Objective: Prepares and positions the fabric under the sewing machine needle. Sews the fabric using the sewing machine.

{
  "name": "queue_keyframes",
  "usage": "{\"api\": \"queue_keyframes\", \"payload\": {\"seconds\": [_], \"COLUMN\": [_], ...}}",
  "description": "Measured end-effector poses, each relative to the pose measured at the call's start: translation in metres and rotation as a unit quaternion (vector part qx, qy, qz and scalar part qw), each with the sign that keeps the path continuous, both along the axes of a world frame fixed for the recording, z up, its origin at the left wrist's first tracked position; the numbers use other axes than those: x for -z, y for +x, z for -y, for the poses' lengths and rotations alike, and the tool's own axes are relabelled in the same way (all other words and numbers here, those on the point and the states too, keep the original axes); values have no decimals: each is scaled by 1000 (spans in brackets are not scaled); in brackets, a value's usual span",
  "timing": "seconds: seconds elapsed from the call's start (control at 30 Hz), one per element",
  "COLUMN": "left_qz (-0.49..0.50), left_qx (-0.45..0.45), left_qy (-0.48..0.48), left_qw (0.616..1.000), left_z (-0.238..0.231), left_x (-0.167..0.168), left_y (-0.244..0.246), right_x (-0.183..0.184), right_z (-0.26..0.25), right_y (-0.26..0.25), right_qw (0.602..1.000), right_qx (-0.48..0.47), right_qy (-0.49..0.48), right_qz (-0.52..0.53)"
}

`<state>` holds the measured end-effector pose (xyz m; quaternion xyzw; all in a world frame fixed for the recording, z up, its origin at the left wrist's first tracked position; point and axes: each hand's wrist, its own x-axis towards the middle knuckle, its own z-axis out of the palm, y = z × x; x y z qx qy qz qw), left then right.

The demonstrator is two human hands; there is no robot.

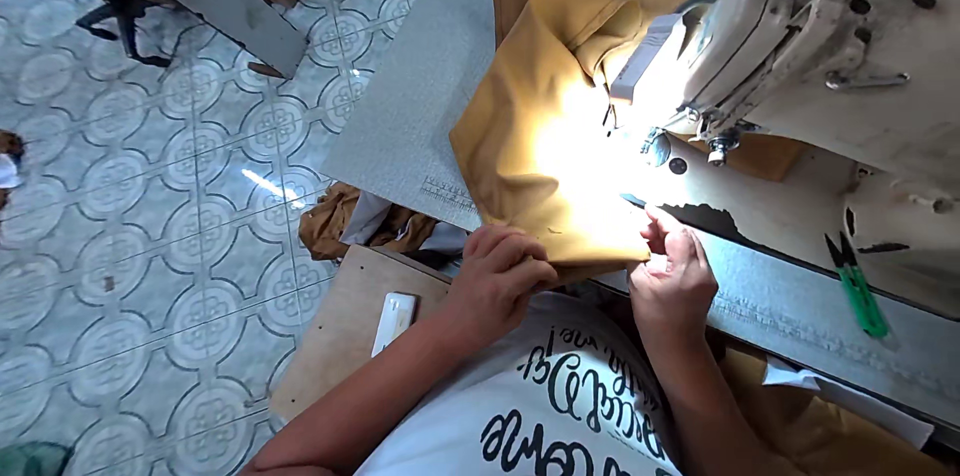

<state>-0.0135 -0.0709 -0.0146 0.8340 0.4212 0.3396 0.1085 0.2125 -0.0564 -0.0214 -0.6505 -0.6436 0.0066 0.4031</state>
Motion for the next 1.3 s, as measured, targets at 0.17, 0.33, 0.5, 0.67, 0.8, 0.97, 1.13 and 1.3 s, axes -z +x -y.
{"api": "queue_keyframes", "payload": {"seconds": [0.17, 0.33, 0.5, 0.67, 0.8, 0.97, 1.13, 1.3], "left_qz": [-21, -92, -172, -194, -214, -286, -159, 59], "left_qx": [-16, 9, -2, 18, 9, 105, 279, 303], "left_qy": [-14, -60, -61, -59, -35, 26, 24, -133], "left_qw": [1000, 994, 983, 979, 976, 952, 947, 942], "left_z": [0, -5, -17, -34, -52, -84, -123, -120], "left_x": [-12, -34, -45, -60, -86, -105, -90, -60], "left_y": [2, 6, 17, 21, 15, -12, -31, -7], "right_x": [-4, -4, -26, -29, -4, -18, -15, -10], "right_z": [0, 4, 24, 44, 33, 43, 40, 38], "right_y": [1, -1, 1, -24, -26, 3, 37, 40], "right_qw": [997, 995, 991, 964, 961, 961, 970, 931], "right_qx": [12, 4, -100, -250, -210, -233, -228, -219], "right_qy": [9, -8, -46, 41, 7, 53, 1, -37], "right_qz": [72, 100, 77, 83, 178, 137, -85, -290]}}
